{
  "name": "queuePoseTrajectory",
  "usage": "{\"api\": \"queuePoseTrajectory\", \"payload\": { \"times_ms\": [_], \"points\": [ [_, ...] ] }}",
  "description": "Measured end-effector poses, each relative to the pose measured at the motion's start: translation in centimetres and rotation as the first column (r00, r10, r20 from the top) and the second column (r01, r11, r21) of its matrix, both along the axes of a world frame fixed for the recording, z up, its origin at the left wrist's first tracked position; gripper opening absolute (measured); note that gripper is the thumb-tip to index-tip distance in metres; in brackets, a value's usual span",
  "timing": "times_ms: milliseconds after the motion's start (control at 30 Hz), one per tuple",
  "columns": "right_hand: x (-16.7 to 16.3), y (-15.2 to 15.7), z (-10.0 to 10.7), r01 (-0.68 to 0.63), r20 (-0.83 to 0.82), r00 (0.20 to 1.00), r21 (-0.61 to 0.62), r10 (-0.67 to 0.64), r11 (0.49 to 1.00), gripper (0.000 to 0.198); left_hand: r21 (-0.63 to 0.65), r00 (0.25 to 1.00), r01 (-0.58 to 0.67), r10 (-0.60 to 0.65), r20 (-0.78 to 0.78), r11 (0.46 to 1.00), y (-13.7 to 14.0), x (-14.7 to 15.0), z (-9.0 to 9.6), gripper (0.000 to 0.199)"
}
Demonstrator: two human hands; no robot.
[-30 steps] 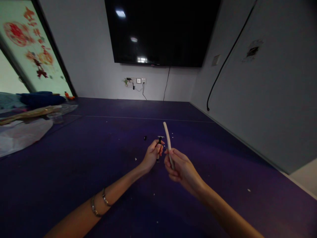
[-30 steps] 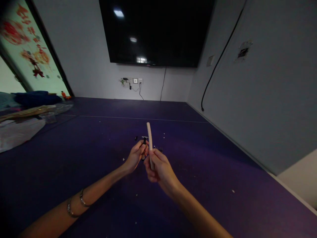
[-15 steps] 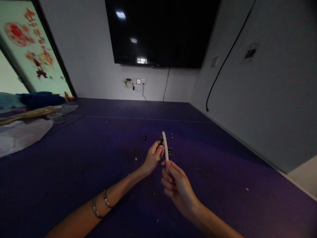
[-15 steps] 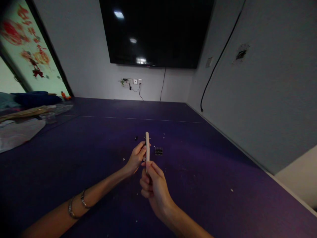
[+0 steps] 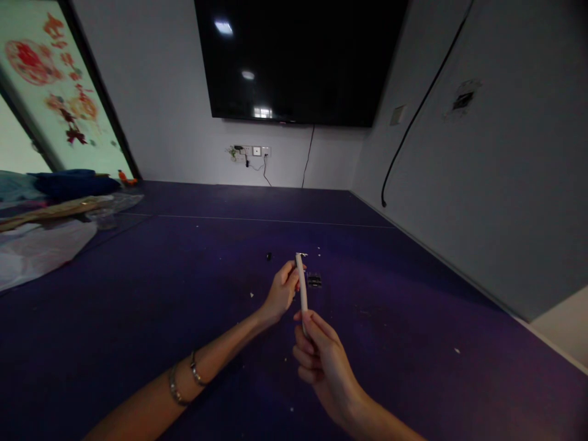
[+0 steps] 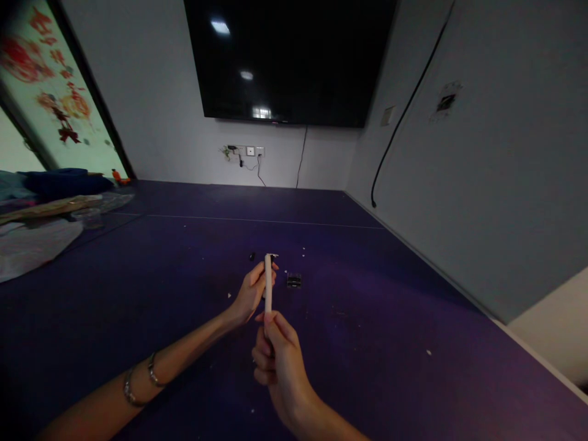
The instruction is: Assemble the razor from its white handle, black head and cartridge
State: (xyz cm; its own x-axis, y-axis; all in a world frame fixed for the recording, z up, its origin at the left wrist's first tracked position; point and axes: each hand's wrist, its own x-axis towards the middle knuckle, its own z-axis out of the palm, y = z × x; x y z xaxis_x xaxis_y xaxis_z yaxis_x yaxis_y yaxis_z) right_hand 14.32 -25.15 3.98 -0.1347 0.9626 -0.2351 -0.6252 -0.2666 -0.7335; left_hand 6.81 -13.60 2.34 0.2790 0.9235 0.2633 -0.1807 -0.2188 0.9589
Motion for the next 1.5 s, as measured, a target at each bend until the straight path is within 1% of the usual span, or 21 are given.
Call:
{"api": "queuePoseTrajectory", "payload": {
  "times_ms": [67,200,367,533,600,667,733,900,1033,1167,1300,1400,1500],
  "points": [
    [0.1,-0.1,0.1,0.009,-0.002,1.000,0.012,-0.009,1.000,0.031,0.012,1.000,-0.012,0.012,-0.001,1.000,0.1,0.0,-0.1,0.023],
    [0.2,0.1,0.1,0.064,-0.006,0.998,0.046,-0.064,0.997,0.031,0.023,1.000,0.009,-0.009,0.002,1.000,0.2,0.1,-0.4,0.023],
    [0.0,-0.2,-0.2,0.028,-0.036,0.999,-0.014,-0.028,1.000,0.031,-0.052,1.000,0.005,-0.005,-0.002,0.999,0.1,0.2,-0.6,0.024],
    [0.2,0.1,0.4,0.058,-0.063,0.996,0.036,-0.055,0.998,0.029,0.005,1.000,0.023,-0.023,0.015,1.000,0.0,0.1,-0.4,0.022],
    [0.0,-0.2,0.2,0.054,-0.063,0.997,0.006,-0.054,0.999,0.031,-0.012,1.000,0.016,-0.016,0.013,1.000,0.0,0.1,-0.3,0.022],
    [-0.3,-0.6,-0.2,0.024,-0.060,0.998,-0.056,-0.027,0.998,0.032,-0.033,1.000,0.010,-0.009,0.019,0.999,0.1,0.1,-0.3,0.023],
    [-0.4,-1.0,-0.2,-0.001,-0.064,0.998,-0.087,-0.005,0.996,0.032,-0.033,1.000,0.002,-0.001,0.019,0.999,0.2,0.0,-0.4,0.022],
    [-0.1,-0.4,0.8,0.041,-0.094,0.995,-0.006,-0.041,0.999,0.032,0.000,1.000,0.006,-0.006,0.010,1.000,0.3,0.0,-0.4,0.025],
    [-0.1,0.1,0.8,0.046,-0.116,0.992,-0.022,-0.048,0.999,0.032,0.006,1.000,0.002,-0.002,0.010,1.000,-0.1,0.1,-0.3,0.027],
    [-0.1,-0.4,0.6,0.050,-0.122,0.991,-0.027,-0.053,0.998,0.032,0.030,1.000,0.007,-0.007,-0.018,1.000,-0.3,0.0,-0.1,0.026],
    [0.1,-0.8,1.1,0.031,-0.104,0.994,-0.044,-0.035,0.999,0.031,0.024,1.000,-0.007,0.007,-0.009,1.000,0.1,-0.1,-0.2,0.026],
    [0.3,-0.5,1.5,0.031,-0.089,0.995,-0.029,-0.034,0.999,0.031,0.023,1.000,-0.016,0.016,0.000,1.000,0.3,-0.1,-0.3,0.026],
    [0.3,-0.1,1.1,0.047,-0.083,0.995,-0.010,-0.048,0.999,0.031,0.022,1.000,0.001,-0.001,-0.006,1.000,0.1,-0.1,-0.3,0.026]
  ]
}}
